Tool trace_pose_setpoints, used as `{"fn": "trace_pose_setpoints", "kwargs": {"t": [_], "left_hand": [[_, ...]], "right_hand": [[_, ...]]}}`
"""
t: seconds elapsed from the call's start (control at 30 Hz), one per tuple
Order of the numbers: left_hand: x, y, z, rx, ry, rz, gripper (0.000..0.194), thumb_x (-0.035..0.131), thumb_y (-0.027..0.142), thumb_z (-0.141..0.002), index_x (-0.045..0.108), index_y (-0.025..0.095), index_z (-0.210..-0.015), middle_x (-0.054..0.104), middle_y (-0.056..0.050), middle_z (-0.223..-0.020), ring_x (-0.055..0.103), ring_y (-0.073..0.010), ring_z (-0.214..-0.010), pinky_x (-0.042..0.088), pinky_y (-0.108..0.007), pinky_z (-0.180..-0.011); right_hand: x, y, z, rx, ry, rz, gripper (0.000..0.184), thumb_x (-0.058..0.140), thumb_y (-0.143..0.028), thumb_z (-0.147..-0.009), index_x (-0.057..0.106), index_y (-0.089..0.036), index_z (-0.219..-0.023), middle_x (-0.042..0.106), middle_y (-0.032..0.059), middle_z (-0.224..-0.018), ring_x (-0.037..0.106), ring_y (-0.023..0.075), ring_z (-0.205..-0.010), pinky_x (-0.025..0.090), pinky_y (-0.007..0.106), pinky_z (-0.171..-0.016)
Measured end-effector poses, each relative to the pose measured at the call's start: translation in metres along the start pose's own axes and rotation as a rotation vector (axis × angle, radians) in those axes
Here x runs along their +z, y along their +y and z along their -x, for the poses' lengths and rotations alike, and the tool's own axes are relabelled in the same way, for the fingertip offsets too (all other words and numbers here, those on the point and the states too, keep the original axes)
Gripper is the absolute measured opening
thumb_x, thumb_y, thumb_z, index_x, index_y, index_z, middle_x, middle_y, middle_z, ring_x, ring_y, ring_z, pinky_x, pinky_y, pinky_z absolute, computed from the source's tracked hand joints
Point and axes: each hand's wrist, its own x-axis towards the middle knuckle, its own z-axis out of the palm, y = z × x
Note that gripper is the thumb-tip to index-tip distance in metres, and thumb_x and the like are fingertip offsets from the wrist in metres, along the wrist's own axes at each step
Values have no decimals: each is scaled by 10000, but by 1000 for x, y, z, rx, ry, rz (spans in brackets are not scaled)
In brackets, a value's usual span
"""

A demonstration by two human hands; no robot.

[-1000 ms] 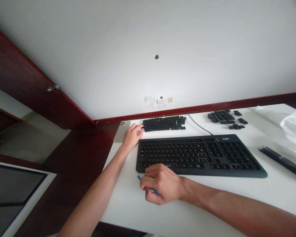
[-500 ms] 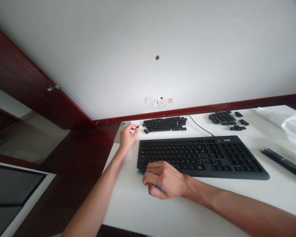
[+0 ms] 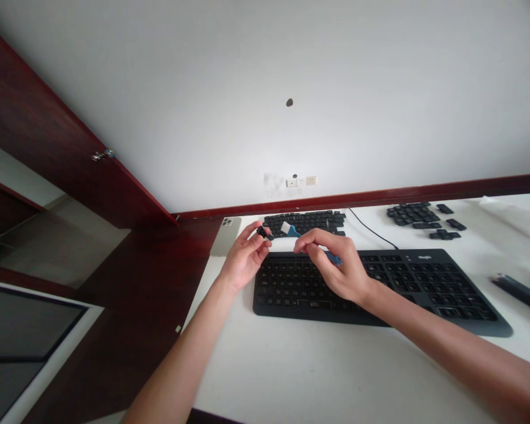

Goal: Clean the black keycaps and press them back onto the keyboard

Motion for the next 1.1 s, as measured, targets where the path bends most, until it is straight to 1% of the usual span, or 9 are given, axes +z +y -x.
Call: {"fn": "trace_pose_setpoints", "kwargs": {"t": [0.13, 0.3, 0.47, 0.63, 0.73, 0.8, 0.9, 0.97, 1.1], "left_hand": [[2, -5, 4, -32, -69, -36, 492, 944, 354, -743, 630, 289, -1116, 733, 42, -1095, 757, -102, -892, 606, -189, -763], [5, -3, 7, -3, -96, -79, 432, 947, 315, -737, 624, 261, -1019, 737, 18, -1145, 749, -155, -1024, 605, -265, -913], [7, -2, 8, 27, -103, -71, 410, 957, 247, -704, 626, 238, -946, 716, 23, -1126, 726, -120, -985, 588, -256, -942], [3, -3, 6, 41, -66, -134, 427, 945, 292, -719, 588, 242, -948, 670, 35, -1017, 750, -169, -1027, 584, -293, -969], [2, -3, 5, 63, -70, -148, 431, 942, 295, -724, 585, 245, -960, 671, 31, -1062, 736, -148, -1011, 587, -286, -962], [2, -3, 4, 61, -80, -115, 434, 951, 282, -712, 597, 245, -960, 674, 37, -1085, 725, -125, -996, 587, -262, -951], [4, -3, 5, 39, -92, -71, 435, 963, 271, -702, 615, 244, -961, 677, 51, -1068, 735, -113, -977, 585, -240, -940], [5, -3, 5, 35, -90, -68, 431, 964, 269, -704, 623, 241, -966, 682, 51, -1057, 744, -116, -960, 587, -236, -924], [4, -3, 4, 22, -73, -93, 427, 964, 294, -705, 642, 234, -980, 692, 39, -1041, 756, -136, -928, 593, -240, -851]], "right_hand": [[0, -9, -6, 102, -65, -123, 280, 476, -186, -1023, 713, -207, -875, 725, 26, -855, 652, 182, -788, 506, 316, -724], [1, -13, -10, 166, -32, -319, 305, 469, -152, -991, 686, -199, -783, 698, 23, -772, 630, 175, -735, 500, 303, -672], [-2, -10, -11, 184, -171, -242, 307, 460, -131, -987, 679, -202, -785, 701, 6, -789, 633, 169, -762, 491, 309, -726], [-3, -8, -12, 156, -45, -265, 297, 451, -142, -996, 663, -201, -796, 685, 15, -805, 597, 171, -751, 465, 313, -691], [-3, -8, -11, 183, -108, -255, 302, 452, -125, -982, 627, -204, -750, 650, 2, -747, 586, 168, -730, 463, 312, -693], [-2, -8, -11, 190, -162, -244, 296, 450, -139, -1000, 646, -203, -787, 669, 5, -788, 593, 168, -757, 468, 310, -713], [-1, -9, -10, 176, -133, -249, 293, 440, -164, -1025, 676, -201, -855, 689, 17, -852, 594, 170, -789, 462, 310, -724], [-1, -10, -10, 180, -112, -259, 299, 438, -158, -1022, 655, -202, -820, 670, 13, -822, 589, 170, -786, 454, 312, -732], [-1, -8, -10, 201, -178, -221, 296, 437, -166, -1030, 644, -205, -822, 656, 7, -818, 579, 162, -788, 441, 315, -752]]}}
